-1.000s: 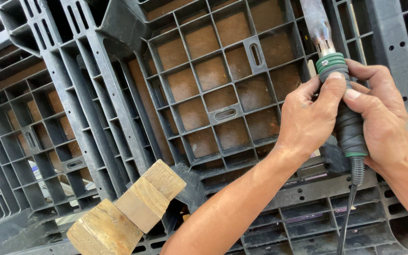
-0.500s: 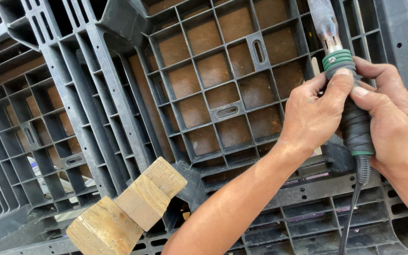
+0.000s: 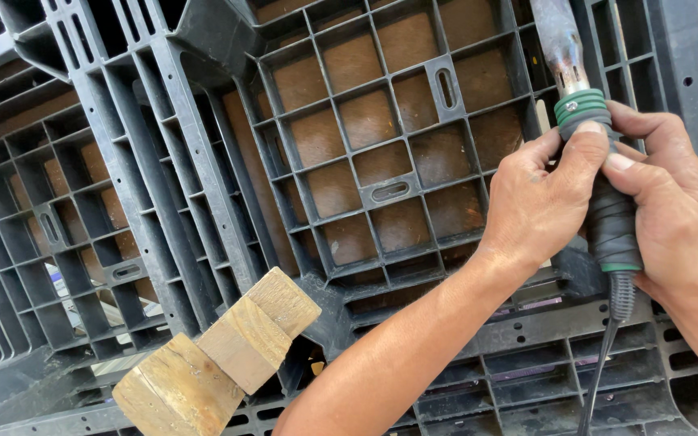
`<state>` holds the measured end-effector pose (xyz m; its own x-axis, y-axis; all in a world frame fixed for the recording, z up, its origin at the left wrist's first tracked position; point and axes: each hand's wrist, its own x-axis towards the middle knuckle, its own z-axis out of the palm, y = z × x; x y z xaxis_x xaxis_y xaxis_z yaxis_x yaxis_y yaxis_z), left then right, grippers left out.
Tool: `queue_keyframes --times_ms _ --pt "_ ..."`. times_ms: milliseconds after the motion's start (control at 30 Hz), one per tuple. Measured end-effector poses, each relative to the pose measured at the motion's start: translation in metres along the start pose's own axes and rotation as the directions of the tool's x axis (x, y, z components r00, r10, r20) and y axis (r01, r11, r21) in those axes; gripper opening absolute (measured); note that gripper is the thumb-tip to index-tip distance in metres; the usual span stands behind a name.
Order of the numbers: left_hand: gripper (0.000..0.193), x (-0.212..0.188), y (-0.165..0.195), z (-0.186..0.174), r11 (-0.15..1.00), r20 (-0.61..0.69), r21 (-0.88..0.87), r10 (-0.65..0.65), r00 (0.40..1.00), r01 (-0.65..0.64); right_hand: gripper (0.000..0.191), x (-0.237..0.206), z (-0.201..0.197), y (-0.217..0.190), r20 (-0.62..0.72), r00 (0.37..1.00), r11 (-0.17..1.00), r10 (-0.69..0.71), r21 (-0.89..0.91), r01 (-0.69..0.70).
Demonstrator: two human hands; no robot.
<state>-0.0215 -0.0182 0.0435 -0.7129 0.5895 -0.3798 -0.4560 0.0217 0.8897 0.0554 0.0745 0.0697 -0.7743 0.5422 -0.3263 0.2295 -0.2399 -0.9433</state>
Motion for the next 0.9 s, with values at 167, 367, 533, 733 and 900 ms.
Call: queue_keyframes --times_ms 167,367,533,733,900 --pt "0.052 -0.0015 0.0004 0.0001 0.999 -0.014 0.038 -0.022 1.000 0.022 0.048 -0.0002 -0.0013 0.0008 0.011 1.000 1.000 0.009 0.006 -0.010" --pt "0.053 0.0004 -0.0005 0.0007 0.999 -0.020 0.016 0.028 0.999 -0.028 0.047 0.0002 0.0008 -0.0006 -0.002 1.000 1.000 0.006 0.010 -0.006" --pt "0.053 0.0009 0.0001 0.0004 1.000 0.018 -0.004 -0.019 1.000 0.019 0.047 0.0003 0.0011 -0.0026 0.003 1.000 0.999 -0.002 -0.038 0.002" --pt "0.054 0.0028 -0.0009 -0.0004 1.000 0.030 0.018 -0.010 1.000 0.010 0.047 0.0001 -0.0005 -0.0014 0.008 1.000 1.000 -0.008 -0.002 0.008" --pt "0.055 0.0041 -0.0030 -0.0010 1.000 0.043 0.016 -0.009 0.999 0.008 0.047 -0.0003 -0.0006 0.0005 -0.017 1.000 1.000 -0.007 -0.015 0.007"
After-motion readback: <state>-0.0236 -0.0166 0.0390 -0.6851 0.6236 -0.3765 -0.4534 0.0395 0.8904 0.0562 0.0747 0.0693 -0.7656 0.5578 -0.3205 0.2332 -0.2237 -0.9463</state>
